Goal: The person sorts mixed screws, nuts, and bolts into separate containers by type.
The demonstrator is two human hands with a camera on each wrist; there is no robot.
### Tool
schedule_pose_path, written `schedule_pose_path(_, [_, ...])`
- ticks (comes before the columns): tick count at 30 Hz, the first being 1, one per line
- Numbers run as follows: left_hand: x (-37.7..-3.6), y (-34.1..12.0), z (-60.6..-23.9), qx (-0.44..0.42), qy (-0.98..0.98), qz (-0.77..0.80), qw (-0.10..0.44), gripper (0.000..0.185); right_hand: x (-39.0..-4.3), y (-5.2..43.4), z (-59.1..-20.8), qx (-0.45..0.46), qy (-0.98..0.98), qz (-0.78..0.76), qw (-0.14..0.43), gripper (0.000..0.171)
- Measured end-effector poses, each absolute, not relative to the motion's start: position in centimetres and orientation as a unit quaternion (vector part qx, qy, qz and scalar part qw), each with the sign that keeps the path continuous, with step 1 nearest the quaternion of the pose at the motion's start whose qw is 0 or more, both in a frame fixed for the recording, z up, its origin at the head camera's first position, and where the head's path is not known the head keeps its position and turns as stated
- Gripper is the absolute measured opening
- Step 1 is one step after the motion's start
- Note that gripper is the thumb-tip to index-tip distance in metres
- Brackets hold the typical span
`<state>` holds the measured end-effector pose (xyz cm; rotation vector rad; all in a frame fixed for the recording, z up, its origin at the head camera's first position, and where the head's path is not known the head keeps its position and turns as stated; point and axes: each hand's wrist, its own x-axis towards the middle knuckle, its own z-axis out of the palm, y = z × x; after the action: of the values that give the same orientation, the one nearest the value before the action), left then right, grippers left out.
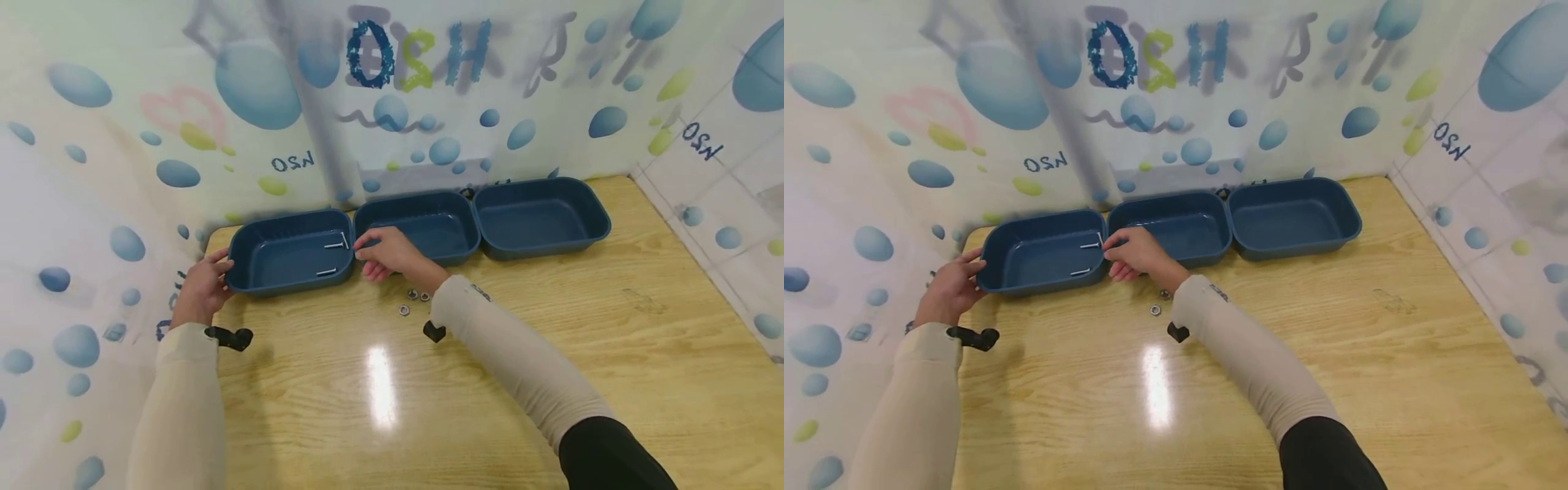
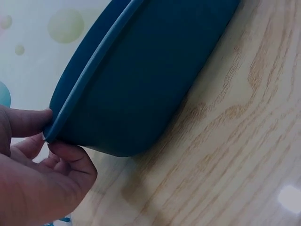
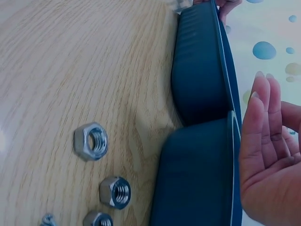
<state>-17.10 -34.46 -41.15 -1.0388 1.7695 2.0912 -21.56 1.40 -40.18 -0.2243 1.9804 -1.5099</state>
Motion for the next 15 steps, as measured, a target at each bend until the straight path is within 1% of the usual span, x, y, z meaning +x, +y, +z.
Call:
schedule_pose_path(5, [-17.1,-34.4,-40.8,-0.361,0.618,0.691,0.105,0.053,-21.6,2.1,-39.9,-0.076,0.748,-0.583,0.308,0.024])
schedule_pose_path(11, [-16.6,-34.4,-40.8,-0.376,0.605,0.696,0.095,0.048,-21.8,3.2,-39.4,-0.079,0.747,-0.586,0.303,0.030])
schedule_pose_path(13, [-16.5,-34.4,-40.7,-0.375,0.605,0.698,0.082,0.046,-21.9,3.7,-39.2,-0.080,0.750,-0.584,0.300,0.032])
schedule_pose_path(15, [-16.5,-34.5,-40.2,-0.378,0.601,0.702,0.050,0.039,-21.9,4.2,-38.9,-0.082,0.752,-0.583,0.297,0.033])
